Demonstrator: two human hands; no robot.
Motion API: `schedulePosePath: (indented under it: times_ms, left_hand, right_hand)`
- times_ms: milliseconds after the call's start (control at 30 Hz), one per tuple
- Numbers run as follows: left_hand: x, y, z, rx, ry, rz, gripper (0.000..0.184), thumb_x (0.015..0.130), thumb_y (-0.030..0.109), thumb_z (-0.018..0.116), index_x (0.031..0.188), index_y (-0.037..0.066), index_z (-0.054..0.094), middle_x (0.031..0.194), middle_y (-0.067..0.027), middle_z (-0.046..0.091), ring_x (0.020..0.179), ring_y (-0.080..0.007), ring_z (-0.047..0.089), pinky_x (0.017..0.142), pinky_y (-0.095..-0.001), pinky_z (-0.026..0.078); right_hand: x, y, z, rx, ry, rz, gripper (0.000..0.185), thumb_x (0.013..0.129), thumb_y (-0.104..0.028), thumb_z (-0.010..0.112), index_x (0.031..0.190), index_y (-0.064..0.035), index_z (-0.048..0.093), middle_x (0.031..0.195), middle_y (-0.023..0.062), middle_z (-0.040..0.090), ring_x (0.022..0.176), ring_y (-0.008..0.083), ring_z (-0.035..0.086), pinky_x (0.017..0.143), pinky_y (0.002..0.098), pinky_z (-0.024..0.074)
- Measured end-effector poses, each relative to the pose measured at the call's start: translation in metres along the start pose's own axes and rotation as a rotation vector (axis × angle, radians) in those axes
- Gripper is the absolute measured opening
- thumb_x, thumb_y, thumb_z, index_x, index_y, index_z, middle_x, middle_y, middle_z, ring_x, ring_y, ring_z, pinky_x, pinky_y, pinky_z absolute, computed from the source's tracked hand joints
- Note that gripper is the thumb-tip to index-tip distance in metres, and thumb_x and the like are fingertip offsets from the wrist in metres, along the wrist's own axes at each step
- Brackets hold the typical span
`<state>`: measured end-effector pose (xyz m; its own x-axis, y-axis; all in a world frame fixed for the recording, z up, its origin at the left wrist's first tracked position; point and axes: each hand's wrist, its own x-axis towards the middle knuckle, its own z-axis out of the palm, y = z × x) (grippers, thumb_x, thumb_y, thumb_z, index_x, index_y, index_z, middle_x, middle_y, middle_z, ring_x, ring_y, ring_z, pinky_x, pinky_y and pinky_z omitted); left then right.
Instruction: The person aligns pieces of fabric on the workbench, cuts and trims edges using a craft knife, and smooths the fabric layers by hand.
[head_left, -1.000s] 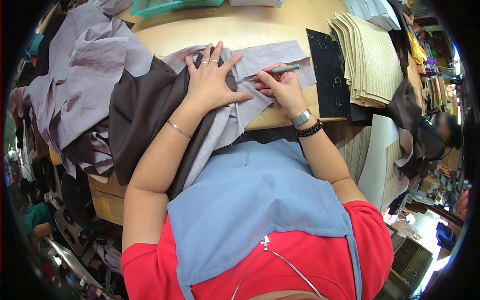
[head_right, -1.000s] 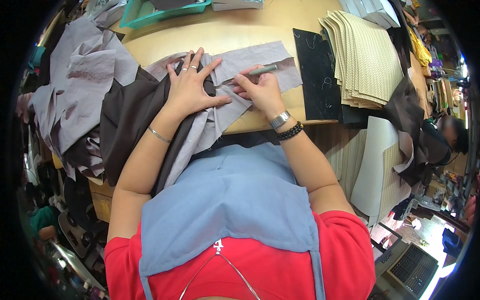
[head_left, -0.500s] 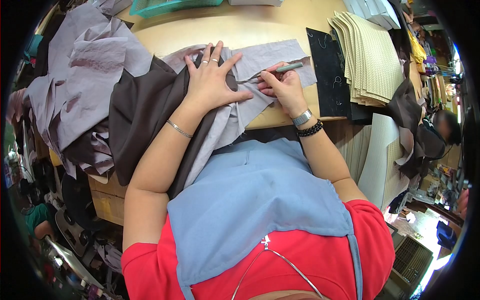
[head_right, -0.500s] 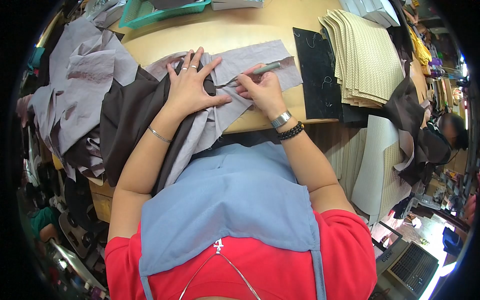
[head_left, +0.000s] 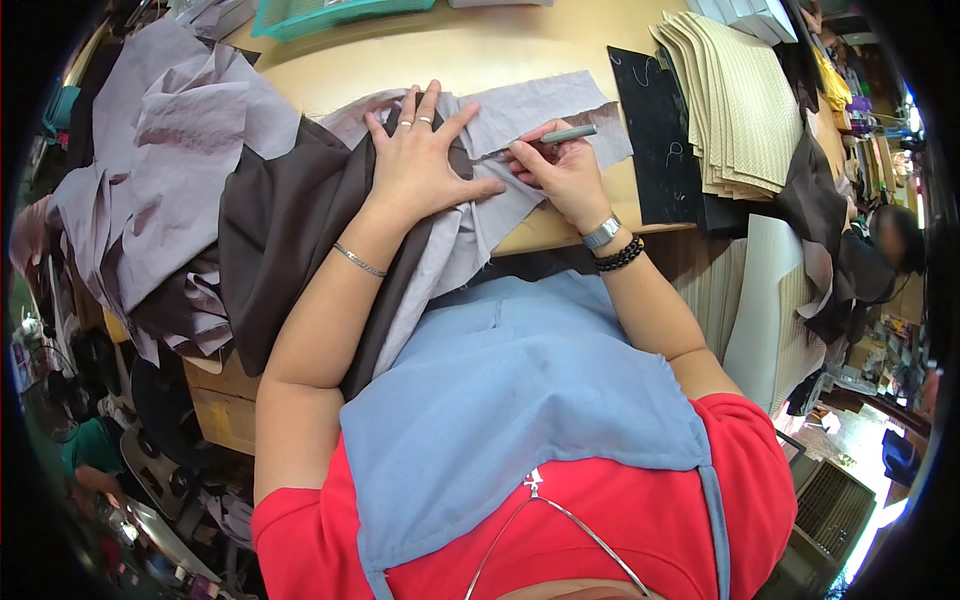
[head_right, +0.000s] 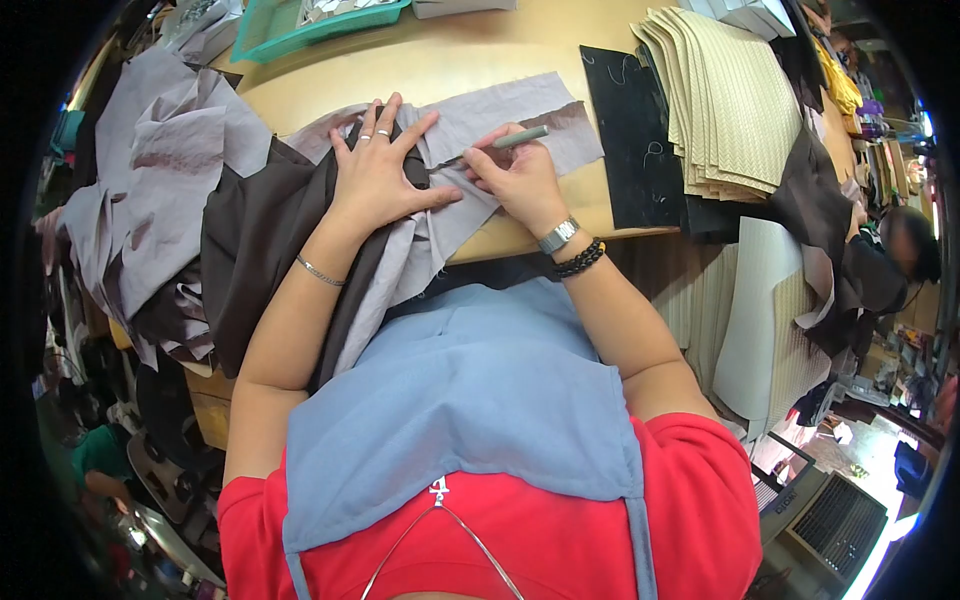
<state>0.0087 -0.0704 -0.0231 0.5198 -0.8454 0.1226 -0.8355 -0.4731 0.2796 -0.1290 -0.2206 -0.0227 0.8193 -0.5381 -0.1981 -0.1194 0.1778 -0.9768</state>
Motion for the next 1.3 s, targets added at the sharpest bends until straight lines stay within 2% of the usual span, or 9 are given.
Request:
schedulePosePath:
  times_ms: [133, 433, 533, 633, 833, 933, 1033, 1167, 1300]
  left_hand:
    - [0.000, 0.000, 0.000, 0.001, 0.001, -0.002, 0.101, 0.056, 0.075, 0.073, 0.143, 0.030, 0.049, 0.156, -0.0190, 0.028, 0.145, -0.0388, 0.024, 0.106, -0.0746, 0.012]
    - [-0.001, -0.002, 0.004, -0.008, 0.040, 0.031, 0.099, 0.056, 0.076, 0.071, 0.141, 0.028, 0.051, 0.154, -0.0214, 0.030, 0.145, -0.0370, 0.025, 0.105, -0.0752, 0.012]
    - [0.000, -0.002, 0.004, -0.011, 0.034, 0.026, 0.099, 0.056, 0.076, 0.071, 0.140, 0.028, 0.052, 0.154, -0.0215, 0.031, 0.145, -0.0370, 0.025, 0.105, -0.0758, 0.012]
    - [0.000, 0.000, 0.001, 0.008, -0.004, 0.003, 0.102, 0.056, 0.079, 0.071, 0.142, 0.031, 0.049, 0.157, -0.0177, 0.027, 0.146, -0.0369, 0.022, 0.106, -0.0752, 0.010]
    - [0.000, 0.001, -0.002, 0.005, -0.032, -0.001, 0.103, 0.056, 0.081, 0.070, 0.143, 0.031, 0.048, 0.157, -0.0192, 0.027, 0.146, -0.0376, 0.023, 0.105, -0.0761, 0.010]
    - [0.000, -0.001, 0.002, -0.010, 0.011, 0.017, 0.101, 0.055, 0.077, 0.071, 0.142, 0.029, 0.049, 0.155, -0.0213, 0.028, 0.146, -0.0372, 0.023, 0.104, -0.0767, 0.010]
    - [0.000, -0.002, 0.003, -0.018, 0.007, 0.015, 0.102, 0.055, 0.077, 0.071, 0.142, 0.029, 0.049, 0.156, -0.0213, 0.028, 0.146, -0.0374, 0.023, 0.104, -0.0767, 0.010]
    - [0.000, 0.000, 0.000, -0.001, -0.015, -0.002, 0.104, 0.056, 0.078, 0.071, 0.144, 0.031, 0.046, 0.157, -0.0193, 0.026, 0.146, -0.0376, 0.022, 0.105, -0.0760, 0.009]
    - [-0.001, -0.001, 0.002, -0.007, 0.001, 0.010, 0.103, 0.055, 0.077, 0.072, 0.143, 0.029, 0.048, 0.156, -0.0204, 0.027, 0.146, -0.0374, 0.023, 0.105, -0.0766, 0.009]
  right_hand:
    - [0.001, 0.000, -0.003, -0.047, -0.028, 0.006, 0.017, 0.091, -0.011, 0.069, 0.099, -0.0033, 0.057, 0.089, 0.0085, 0.068, 0.075, 0.0102, 0.066, 0.064, 0.0208, 0.0556]
    - [0.005, -0.004, 0.000, -0.037, -0.069, 0.050, 0.014, 0.090, -0.013, 0.070, 0.094, -0.0067, 0.058, 0.088, 0.0077, 0.071, 0.071, 0.0075, 0.064, 0.058, 0.0184, 0.0497]
    - [0.006, -0.007, -0.004, -0.021, -0.061, 0.125, 0.015, 0.090, -0.015, 0.070, 0.093, -0.0075, 0.058, 0.088, 0.0074, 0.071, 0.070, 0.0068, 0.064, 0.058, 0.0175, 0.0492]
    - [0.007, -0.006, -0.005, -0.021, -0.067, 0.114, 0.015, 0.090, -0.015, 0.071, 0.093, -0.0081, 0.058, 0.089, 0.0074, 0.071, 0.069, 0.0065, 0.063, 0.058, 0.0174, 0.0490]
    - [0.008, -0.011, -0.011, 0.048, -0.119, 0.177, 0.016, 0.090, -0.016, 0.071, 0.095, -0.0091, 0.058, 0.089, 0.0078, 0.071, 0.071, 0.0070, 0.065, 0.060, 0.0185, 0.0519]
    - [0.006, -0.012, -0.015, 0.023, -0.141, 0.164, 0.015, 0.091, -0.013, 0.069, 0.096, -0.0077, 0.057, 0.093, 0.0092, 0.071, 0.076, 0.0099, 0.067, 0.066, 0.0211, 0.0549]
    - [0.001, 0.002, -0.012, 0.127, -0.144, 0.006, 0.015, 0.091, -0.011, 0.069, 0.094, -0.0045, 0.056, 0.093, 0.0092, 0.070, 0.082, 0.0114, 0.067, 0.072, 0.0235, 0.0560]
    - [-0.004, 0.012, -0.009, 0.080, -0.100, -0.118, 0.013, 0.091, -0.008, 0.068, 0.094, -0.0019, 0.056, 0.093, 0.0088, 0.068, 0.086, 0.0128, 0.068, 0.074, 0.0247, 0.0567]
    - [-0.002, 0.009, -0.010, 0.050, -0.121, -0.107, 0.013, 0.091, -0.006, 0.067, 0.094, -0.0013, 0.056, 0.093, 0.0100, 0.068, 0.087, 0.0138, 0.069, 0.076, 0.0261, 0.0575]
